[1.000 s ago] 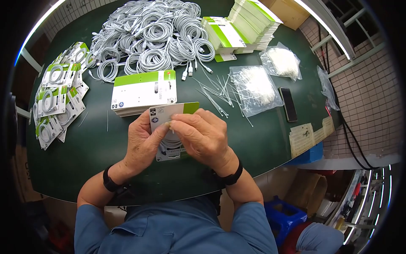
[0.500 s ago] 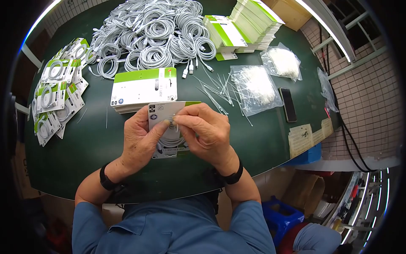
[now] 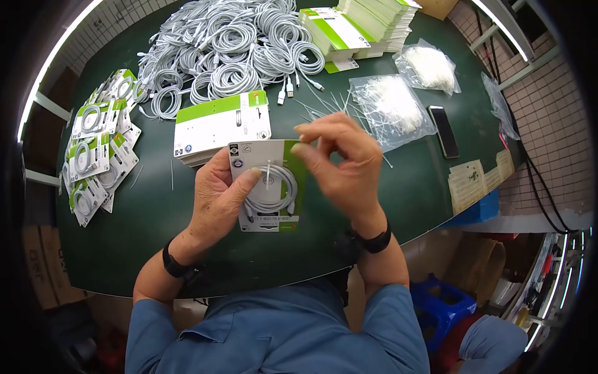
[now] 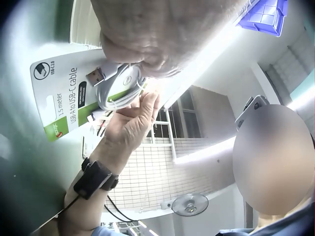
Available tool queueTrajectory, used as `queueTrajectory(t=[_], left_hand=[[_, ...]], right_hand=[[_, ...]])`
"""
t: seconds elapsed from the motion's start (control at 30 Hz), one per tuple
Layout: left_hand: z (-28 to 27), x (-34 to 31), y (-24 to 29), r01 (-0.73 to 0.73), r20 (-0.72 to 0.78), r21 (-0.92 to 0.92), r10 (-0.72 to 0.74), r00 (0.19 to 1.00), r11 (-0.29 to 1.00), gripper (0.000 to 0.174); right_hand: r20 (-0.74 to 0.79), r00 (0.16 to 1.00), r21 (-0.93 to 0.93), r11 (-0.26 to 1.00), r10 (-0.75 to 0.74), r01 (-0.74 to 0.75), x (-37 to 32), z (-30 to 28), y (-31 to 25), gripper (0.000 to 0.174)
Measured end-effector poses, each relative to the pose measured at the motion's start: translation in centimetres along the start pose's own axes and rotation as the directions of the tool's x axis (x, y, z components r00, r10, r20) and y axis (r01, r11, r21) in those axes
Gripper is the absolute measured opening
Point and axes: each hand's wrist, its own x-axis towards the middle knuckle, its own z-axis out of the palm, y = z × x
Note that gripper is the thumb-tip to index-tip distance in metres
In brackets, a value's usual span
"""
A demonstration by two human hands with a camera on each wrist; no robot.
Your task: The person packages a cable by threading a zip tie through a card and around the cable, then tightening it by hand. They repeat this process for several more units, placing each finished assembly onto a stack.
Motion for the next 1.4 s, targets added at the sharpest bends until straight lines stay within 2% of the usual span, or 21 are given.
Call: queueTrajectory(t=[0.03,0.07,0.1,0.17,0.2,0.3,0.47,0.6,0.67,0.73,0.9,1.1,1.27,1.37,1.4], left_hand=[[0.0,-0.1,0.1,0.007,0.021,-0.025,-0.006,1.000,1.000,0.026],[0.1,-0.2,0.1,0.014,0.043,-0.051,-0.012,0.999,0.999,0.027],[0.1,-0.2,0.2,0.022,0.066,-0.079,-0.017,0.998,0.997,0.028],[0.2,-0.3,0.2,0.034,0.086,-0.077,-0.027,0.996,0.996,0.027],[0.2,-0.4,0.1,0.032,0.091,-0.090,-0.024,0.996,0.995,0.027],[0.3,-0.5,-0.1,0.030,0.102,-0.080,-0.022,0.995,0.996,0.027],[0.3,-0.8,-0.2,0.002,0.103,-0.017,0.000,0.995,1.000,0.027],[0.4,-0.9,-0.2,0.022,0.123,-0.030,-0.019,0.992,0.999,0.026],[0.5,-0.9,-0.3,0.028,0.122,-0.055,-0.021,0.992,0.998,0.025],[0.4,-0.9,-0.4,0.033,0.136,-0.002,-0.032,0.990,0.999,0.024],[0.0,-0.9,-0.8,0.030,0.139,0.072,-0.040,0.989,0.997,0.022],[0.2,-0.6,-0.8,0.030,0.085,0.043,-0.033,0.996,0.999,0.020],[-0.1,-0.5,-0.8,0.026,0.098,0.064,-0.032,0.995,0.998,0.018],[-0.1,-0.8,-0.8,0.011,0.125,0.106,-0.024,0.992,0.994,0.018],[0.0,-0.9,-0.8,-0.001,0.149,0.129,-0.019,0.989,0.992,0.018]], right_hand=[[-0.120,0.991,0.095,0.994,0.064,-0.053,0.0,-0.3,0.7,0.014],[-0.140,0.987,0.105,0.993,0.076,-0.061,0.1,-0.5,1.4,0.014],[-0.053,0.964,0.220,0.944,0.262,-0.245,0.3,-0.8,2.3,0.013],[0.180,0.811,0.386,0.719,0.556,-0.578,0.3,-1.2,3.7,0.017],[0.166,0.809,0.399,0.712,0.563,-0.578,0.1,-1.0,4.0,0.017],[0.579,0.672,0.531,0.412,0.461,-0.740,-0.4,0.1,4.5,0.020],[0.617,0.688,0.542,0.428,0.382,-0.724,-0.4,-0.1,4.3,0.023],[0.635,0.652,0.491,0.435,0.415,-0.755,-0.3,-0.2,3.9,0.027],[0.671,0.645,0.514,0.398,0.365,-0.760,-0.5,-0.4,4.5,0.028],[0.697,0.629,0.507,0.383,0.344,-0.772,-0.4,-0.5,4.6,0.028],[0.683,0.648,0.517,0.402,0.338,-0.755,-0.4,-0.1,4.5,0.028],[0.619,0.694,0.529,0.459,0.368,-0.714,-0.6,0.4,4.0,0.025],[0.626,0.689,0.527,0.452,0.366,-0.719,-0.4,0.6,3.9,0.020],[0.570,0.716,0.452,0.573,0.403,-0.683,-0.4,0.7,4.6,0.017],[0.571,0.714,0.451,0.572,0.405,-0.685,-0.4,0.7,4.7,0.017]])
